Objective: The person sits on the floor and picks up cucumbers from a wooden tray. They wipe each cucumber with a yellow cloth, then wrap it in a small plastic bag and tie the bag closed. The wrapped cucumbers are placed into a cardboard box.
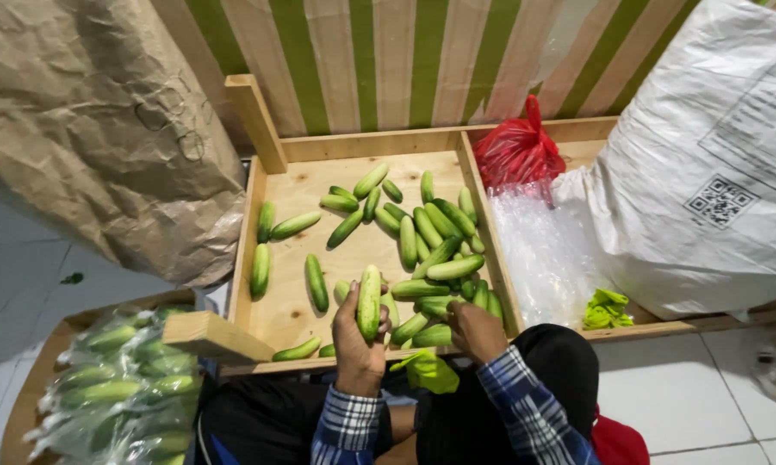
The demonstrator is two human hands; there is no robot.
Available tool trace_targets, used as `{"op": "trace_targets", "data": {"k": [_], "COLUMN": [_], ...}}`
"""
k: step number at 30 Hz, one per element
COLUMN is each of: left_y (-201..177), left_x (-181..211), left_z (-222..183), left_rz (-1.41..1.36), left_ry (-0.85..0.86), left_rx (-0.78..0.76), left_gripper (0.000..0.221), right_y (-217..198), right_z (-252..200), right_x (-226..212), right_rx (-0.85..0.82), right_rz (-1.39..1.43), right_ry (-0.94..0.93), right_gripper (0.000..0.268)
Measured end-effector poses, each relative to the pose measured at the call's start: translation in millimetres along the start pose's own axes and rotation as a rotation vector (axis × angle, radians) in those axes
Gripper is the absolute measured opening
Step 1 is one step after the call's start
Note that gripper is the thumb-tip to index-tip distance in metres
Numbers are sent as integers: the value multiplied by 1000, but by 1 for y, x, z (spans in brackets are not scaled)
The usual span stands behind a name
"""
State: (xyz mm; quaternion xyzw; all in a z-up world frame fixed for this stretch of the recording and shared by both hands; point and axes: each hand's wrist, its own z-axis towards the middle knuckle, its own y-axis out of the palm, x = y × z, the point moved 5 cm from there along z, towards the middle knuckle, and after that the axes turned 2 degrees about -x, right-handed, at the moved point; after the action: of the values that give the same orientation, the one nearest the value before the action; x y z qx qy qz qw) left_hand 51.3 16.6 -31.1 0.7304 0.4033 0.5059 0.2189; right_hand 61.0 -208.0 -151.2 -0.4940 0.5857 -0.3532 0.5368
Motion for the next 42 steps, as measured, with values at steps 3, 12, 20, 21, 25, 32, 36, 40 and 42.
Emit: {"op": "trace_targets", "data": {"k": [3,12,20,21,25,32,36,40,42], "left_y": [7,8,10,9,4,6,4,6,5], "left_x": [5,-1,7,7,3,4,1,0,-3], "left_z": [-7,2,10,12,19,14,15,14,16], "left_rz": [21,25,73,78,71,91,90,97,40], "left_ry": [1,-10,12,10,1,-9,-13,-20,-28], "left_rx": [3,-2,6,24,32,66,57,40,35], "left_gripper": [28,28,29,29,28,29,31,35,31], "right_y": [-27,-63,-3,3,53,29,-10,-28,-37], "right_z": [28,116,148,148,167,158,146,152,159], "right_x": [25,138,202,200,234,222,209,223,231], "right_rx": [-12,-195,-343,-403,-433,-262,-186,-14,138], "right_rz": [-90,-127,-154,-177,-235,-138,-116,5,88], "right_ry": [121,511,449,407,324,435,488,429,280], "right_gripper": [12,24,73,90,70,23,40,41,36]}}
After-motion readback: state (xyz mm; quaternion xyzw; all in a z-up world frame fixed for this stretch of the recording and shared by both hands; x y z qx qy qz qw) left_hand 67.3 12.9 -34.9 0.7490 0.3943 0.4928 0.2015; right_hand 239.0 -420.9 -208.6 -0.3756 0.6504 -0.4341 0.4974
